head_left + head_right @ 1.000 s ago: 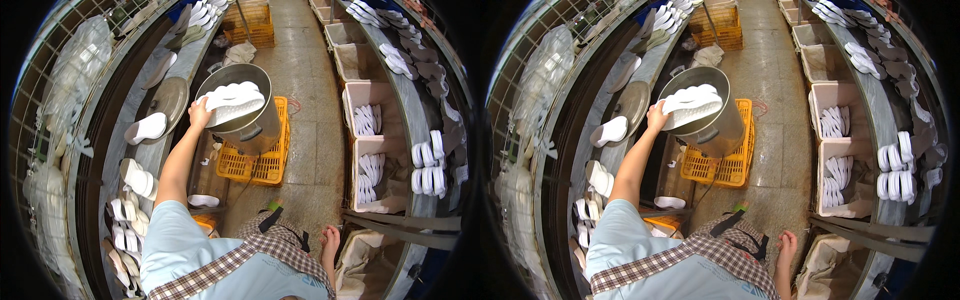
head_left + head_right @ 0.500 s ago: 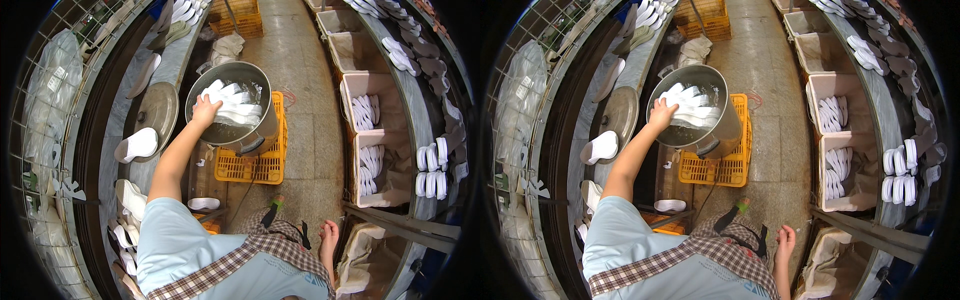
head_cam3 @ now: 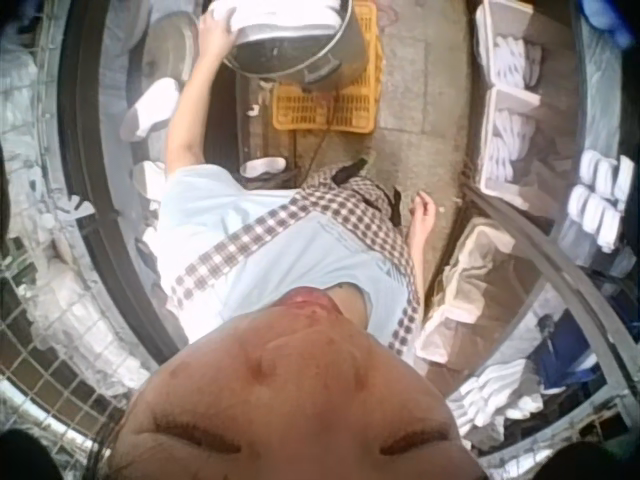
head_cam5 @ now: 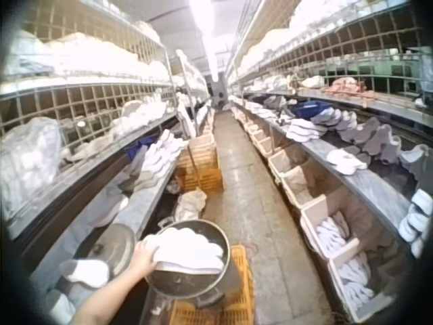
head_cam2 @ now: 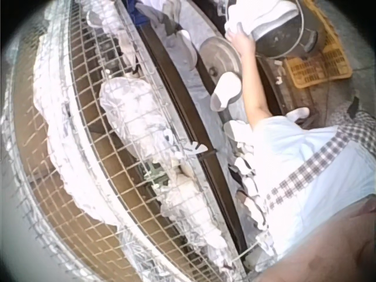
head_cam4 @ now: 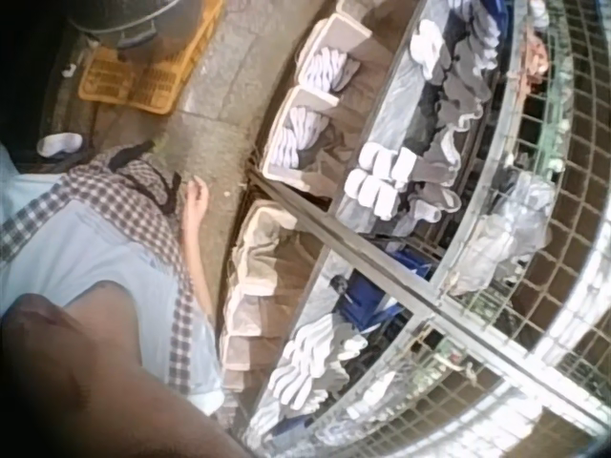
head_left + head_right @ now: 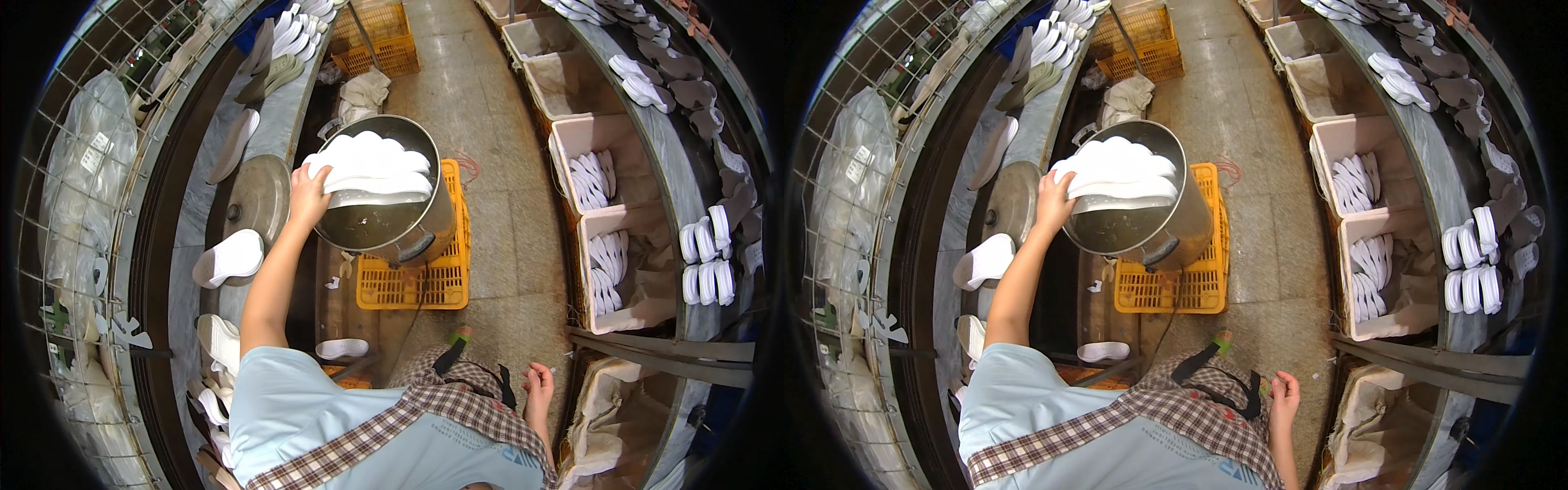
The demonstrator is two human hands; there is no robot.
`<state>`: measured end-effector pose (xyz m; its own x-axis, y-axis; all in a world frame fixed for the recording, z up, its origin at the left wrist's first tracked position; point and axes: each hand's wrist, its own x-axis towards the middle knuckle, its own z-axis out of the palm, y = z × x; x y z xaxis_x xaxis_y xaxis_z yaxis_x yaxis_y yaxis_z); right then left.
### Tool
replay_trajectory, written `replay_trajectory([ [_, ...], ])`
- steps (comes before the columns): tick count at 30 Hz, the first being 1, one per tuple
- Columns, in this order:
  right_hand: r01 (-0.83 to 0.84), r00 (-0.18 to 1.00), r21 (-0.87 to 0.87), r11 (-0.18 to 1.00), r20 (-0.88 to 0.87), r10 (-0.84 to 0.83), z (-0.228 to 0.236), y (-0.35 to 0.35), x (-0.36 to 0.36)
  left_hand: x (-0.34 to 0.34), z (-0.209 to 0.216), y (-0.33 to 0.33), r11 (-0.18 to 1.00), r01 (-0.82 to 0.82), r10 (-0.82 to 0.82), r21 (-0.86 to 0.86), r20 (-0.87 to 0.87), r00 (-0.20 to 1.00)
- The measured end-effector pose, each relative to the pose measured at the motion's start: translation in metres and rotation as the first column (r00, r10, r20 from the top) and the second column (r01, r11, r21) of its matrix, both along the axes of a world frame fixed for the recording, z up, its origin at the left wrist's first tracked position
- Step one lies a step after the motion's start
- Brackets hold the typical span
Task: The person picks up white slippers from a shelf, inspects them, and scrubs the soles with a brush. They repeatedly handle multiple slippers, turning them over and cleaning the bottom surfaces before placing them back on the shelf.
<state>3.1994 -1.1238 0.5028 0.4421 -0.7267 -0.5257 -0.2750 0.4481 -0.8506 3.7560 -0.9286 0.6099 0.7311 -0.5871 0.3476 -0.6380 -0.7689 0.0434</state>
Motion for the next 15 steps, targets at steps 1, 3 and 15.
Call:
replay_trajectory([
  [1, -0.007, 1.000, 0.000, 1.000, 0.004, 0.007, -0.001, -0.001, 0.001, -0.002, 0.006, 0.005, 1.000, 0.018, -0.017, -0.013, 0.043, 0.999],
  [3, -0.028, 1.000, -0.003, 1.000, 0.009, 0.028, -0.003, -0.003, 0.004, -0.005, 0.018, 0.013, 0.999, 0.037, -0.034, -0.039, 0.097, 0.995],
  [15, -0.039, 0.999, -0.048, 0.998, 0.028, 0.040, -0.010, 0.004, 0.007, -0.014, 0.049, 0.016, 0.991, 0.091, -0.069, -0.093, 0.215, 0.974],
])
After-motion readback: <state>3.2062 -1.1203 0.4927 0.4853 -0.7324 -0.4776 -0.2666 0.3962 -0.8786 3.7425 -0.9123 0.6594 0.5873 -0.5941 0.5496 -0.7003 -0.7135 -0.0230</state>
